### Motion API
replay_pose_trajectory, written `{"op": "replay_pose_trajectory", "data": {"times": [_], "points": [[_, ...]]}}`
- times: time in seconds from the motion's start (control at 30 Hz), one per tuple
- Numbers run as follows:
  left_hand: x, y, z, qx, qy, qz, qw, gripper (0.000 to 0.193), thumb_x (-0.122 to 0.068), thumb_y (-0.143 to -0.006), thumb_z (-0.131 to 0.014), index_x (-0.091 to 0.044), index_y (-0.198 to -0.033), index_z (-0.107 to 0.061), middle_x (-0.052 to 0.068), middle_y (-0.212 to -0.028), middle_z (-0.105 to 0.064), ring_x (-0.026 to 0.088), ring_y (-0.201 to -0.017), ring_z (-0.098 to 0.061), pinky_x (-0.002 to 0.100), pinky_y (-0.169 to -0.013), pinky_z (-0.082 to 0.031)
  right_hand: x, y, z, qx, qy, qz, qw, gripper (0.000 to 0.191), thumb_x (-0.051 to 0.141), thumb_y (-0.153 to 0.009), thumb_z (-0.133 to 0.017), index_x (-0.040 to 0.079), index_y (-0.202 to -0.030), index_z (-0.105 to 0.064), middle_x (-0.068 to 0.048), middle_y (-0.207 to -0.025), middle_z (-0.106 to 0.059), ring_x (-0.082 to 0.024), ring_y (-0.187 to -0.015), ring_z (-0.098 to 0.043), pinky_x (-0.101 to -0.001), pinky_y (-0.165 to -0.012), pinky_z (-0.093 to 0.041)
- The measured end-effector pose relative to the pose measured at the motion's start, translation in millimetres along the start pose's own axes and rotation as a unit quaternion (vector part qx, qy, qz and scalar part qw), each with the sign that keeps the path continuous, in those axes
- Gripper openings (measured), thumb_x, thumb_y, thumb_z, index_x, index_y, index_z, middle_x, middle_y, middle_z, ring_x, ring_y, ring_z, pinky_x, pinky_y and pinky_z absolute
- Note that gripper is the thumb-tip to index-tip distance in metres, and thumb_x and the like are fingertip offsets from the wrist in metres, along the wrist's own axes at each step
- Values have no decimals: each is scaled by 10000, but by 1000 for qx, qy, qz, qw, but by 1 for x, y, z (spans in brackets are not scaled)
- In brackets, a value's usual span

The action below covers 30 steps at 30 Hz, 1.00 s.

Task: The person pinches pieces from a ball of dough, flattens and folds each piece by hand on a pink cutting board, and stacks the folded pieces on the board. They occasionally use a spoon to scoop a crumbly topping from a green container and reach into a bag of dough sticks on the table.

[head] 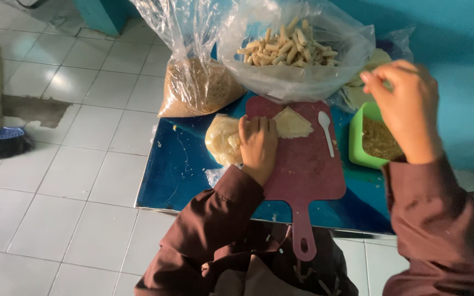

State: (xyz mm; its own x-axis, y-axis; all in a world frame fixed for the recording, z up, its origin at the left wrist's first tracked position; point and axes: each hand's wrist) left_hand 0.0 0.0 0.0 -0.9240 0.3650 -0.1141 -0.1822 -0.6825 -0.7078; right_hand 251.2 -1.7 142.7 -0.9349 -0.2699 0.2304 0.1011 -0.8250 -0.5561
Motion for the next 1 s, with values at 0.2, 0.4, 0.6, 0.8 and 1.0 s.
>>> {"op": "replay_pose_trajectory", "data": {"times": [0.2, 0.4, 0.6, 0.8, 1.0], "points": [[4, -11, 6, 0, 48, 9, 999, 128, -145, -871, -617, -60, -965, -635, 95, -952, -618, 274, -1026, -607, 477, -1104, -371, -87, 33, -14, 249, 24, -125, 960, 244, 183, -978, -626, 148, -1176, -763, -158, -1083, -757, -345, -827, -730, -437, -785, -560], [6, -16, 10, 28, 39, 2, 999, 153, -167, -879, -632, -56, -983, -637, 100, -946, -620, 277, -1020, -610, 466, -1071, -366, -106, 55, -54, 186, 25, 77, 979, 352, 162, -885, -624, 78, -1208, -737, -203, -1122, -738, -400, -1019, -651, -498, -948, -490], [7, -13, 10, 29, 58, -7, 998, 166, -145, -844, -640, -99, -1002, -650, 74, -959, -641, 268, -1035, -623, 484, -1048, -374, -97, 58, -48, 255, -11, -82, 964, 234, 209, -879, -739, 78, -1069, -780, -187, -1012, -758, -381, -971, -721, -465, -840, -562], [22, -21, 3, 29, 83, 8, 996, 235, -198, -875, -688, -92, -1073, -620, 73, -929, -657, 266, -1002, -636, 484, -1038, -375, -74, 48, -58, 248, 6, -95, 964, 202, 150, -864, -758, 50, -1038, -770, -194, -990, -755, -370, -942, -733, -452, -811, -571], [29, -6, 40, 34, 123, 45, 991, 345, -211, -820, -711, -52, -1090, -566, 103, -944, -668, 288, -995, -632, 478, -1039, -371, -44, 69, -38, 240, 17, -90, 966, 162, 142, -899, -728, 51, -1027, -769, -200, -974, -748, -373, -913, -733, -447, -796, -571]]}}
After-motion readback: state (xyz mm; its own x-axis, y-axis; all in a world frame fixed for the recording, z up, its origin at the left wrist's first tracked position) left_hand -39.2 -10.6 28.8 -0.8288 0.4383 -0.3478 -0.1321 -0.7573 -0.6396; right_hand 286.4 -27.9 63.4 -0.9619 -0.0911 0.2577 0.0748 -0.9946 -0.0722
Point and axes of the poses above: each hand's wrist, its own y-axis away from the middle knuckle, its own z-axis out of the back of the hand, x = y × z
